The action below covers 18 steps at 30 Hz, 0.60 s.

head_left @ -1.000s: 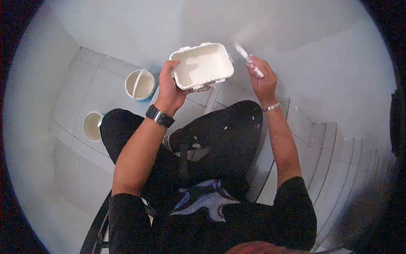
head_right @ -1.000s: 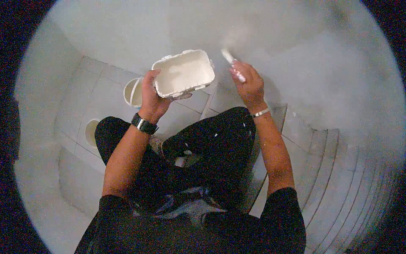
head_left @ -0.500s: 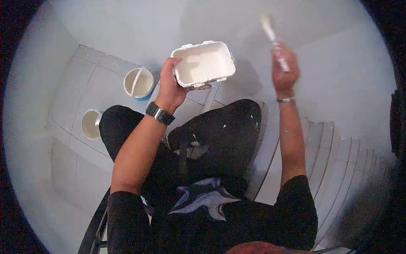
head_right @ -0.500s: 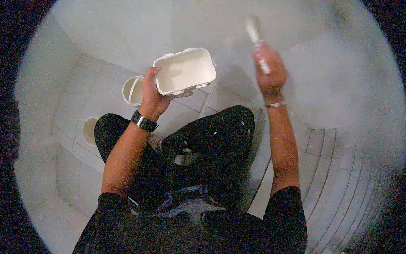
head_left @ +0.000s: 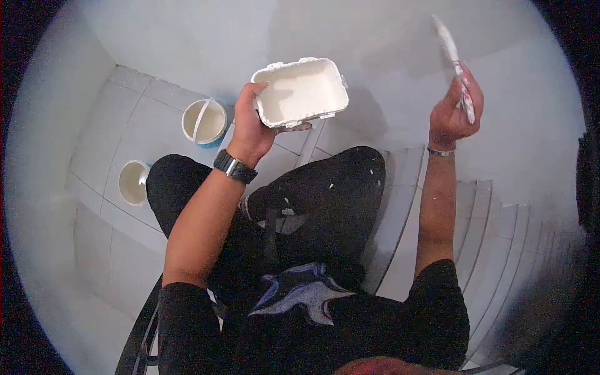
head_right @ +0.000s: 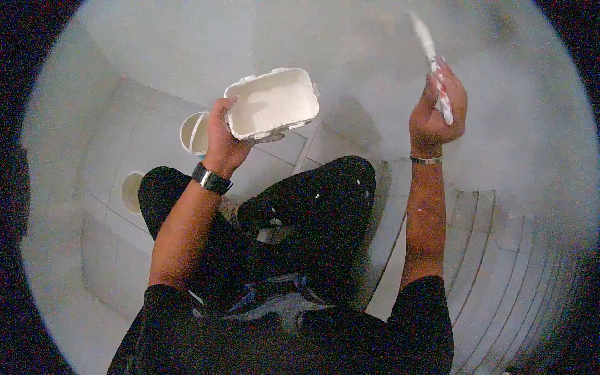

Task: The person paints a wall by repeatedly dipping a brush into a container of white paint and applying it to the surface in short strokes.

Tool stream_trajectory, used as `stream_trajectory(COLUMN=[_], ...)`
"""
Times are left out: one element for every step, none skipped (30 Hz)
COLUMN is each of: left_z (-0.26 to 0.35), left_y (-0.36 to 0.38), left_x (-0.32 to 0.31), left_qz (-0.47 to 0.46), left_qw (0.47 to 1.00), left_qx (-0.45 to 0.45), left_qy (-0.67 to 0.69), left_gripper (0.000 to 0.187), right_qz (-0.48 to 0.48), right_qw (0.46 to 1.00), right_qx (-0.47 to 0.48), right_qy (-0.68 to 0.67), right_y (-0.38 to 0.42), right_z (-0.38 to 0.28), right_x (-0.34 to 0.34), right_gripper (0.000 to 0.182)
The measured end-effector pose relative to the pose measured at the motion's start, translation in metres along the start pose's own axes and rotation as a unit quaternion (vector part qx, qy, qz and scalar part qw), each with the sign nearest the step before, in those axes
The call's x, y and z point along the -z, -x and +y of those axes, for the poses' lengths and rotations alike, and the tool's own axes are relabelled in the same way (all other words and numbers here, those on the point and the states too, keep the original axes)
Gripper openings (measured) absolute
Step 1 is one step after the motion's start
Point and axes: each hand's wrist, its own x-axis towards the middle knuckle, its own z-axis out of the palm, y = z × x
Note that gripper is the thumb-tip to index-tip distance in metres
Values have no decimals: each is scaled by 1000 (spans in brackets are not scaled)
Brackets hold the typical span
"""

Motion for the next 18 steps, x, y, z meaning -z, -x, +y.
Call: stream_trajectory(left_z=[-1, -2, -4, -4, -2, -2, -2, -1, 0, 0, 0, 0, 0, -1, -2, -3, -3, -3], left_y=[-1, -3, -4, -4, -3, -2, -1, -1, 0, 0, 1, 2, 2, 1, 0, -1, -2, -2], left_x=[3, 6, 7, 6, 5, 5, 4, 3, 1, -1, -3, -2, -1, 0, 2, 3, 4, 5], left_qz=[0, 1, 2, 2, -1, -4, -3, -2, -1, 0, 6, 13, 14, 11, 6, 5, 0, -4], left_qw=[1000, 1000, 1000, 1000, 1000, 1000, 1000, 1000, 1000, 1000, 1000, 1000, 1000, 1000, 1000, 1000, 1000, 1000], left_qx=[0, 4, 7, 8, 8, 7, 6, 8, 10, 8, 3, -1, -1, -4, -6, -4, -1, 0], left_qy=[1, 1, 1, 0, 0, -2, -2, -3, -3, -4, -7, -9, -9, -9, -8, -7, -3, 0], left_gripper=[58, 61, 64, 64, 64, 63, 63, 63, 63, 63, 63, 63, 63, 63, 63, 63, 63, 63], right_qz=[50, 49, -12, -74, -132, -189, -220, -249, -247, -284, -319, -319, -303, -287, -258, -228, -193, -156], right_qw=[998, 998, 999, 996, 990, 981, 975, 968, 968, 954, 933, 933, 942, 951, 960, 968, 980, 988], right_qx=[40, 40, 40, 38, 34, 30, 10, -9, -8, -79, -150, -149, -122, -94, -96, -98, -51, -5], right_qy=[-8, -7, 17, 41, 40, 38, 3, -33, -34, -55, -76, -78, -72, -64, -46, -27, -19, -13], right_y=[-1, 5, 17, 31, 47, 63, 77, 87, 88, 90, 90, 86, 74, 60, 41, 21, 5, -9], right_z=[-1, -2, -2, -3, -4, -5, -8, -8, -12, -17, -20, -17, -10, -3, -2, -1, 4, 7], right_x=[-1, -2, -5, -8, -13, -19, -25, -29, -30, -29, -29, -31, -31, -29, -27, -24, -21, -19], right_gripper=[8, 8, 8, 8, 9, 10, 10, 11, 11, 11, 12, 12, 12, 11, 12, 12, 12, 12])
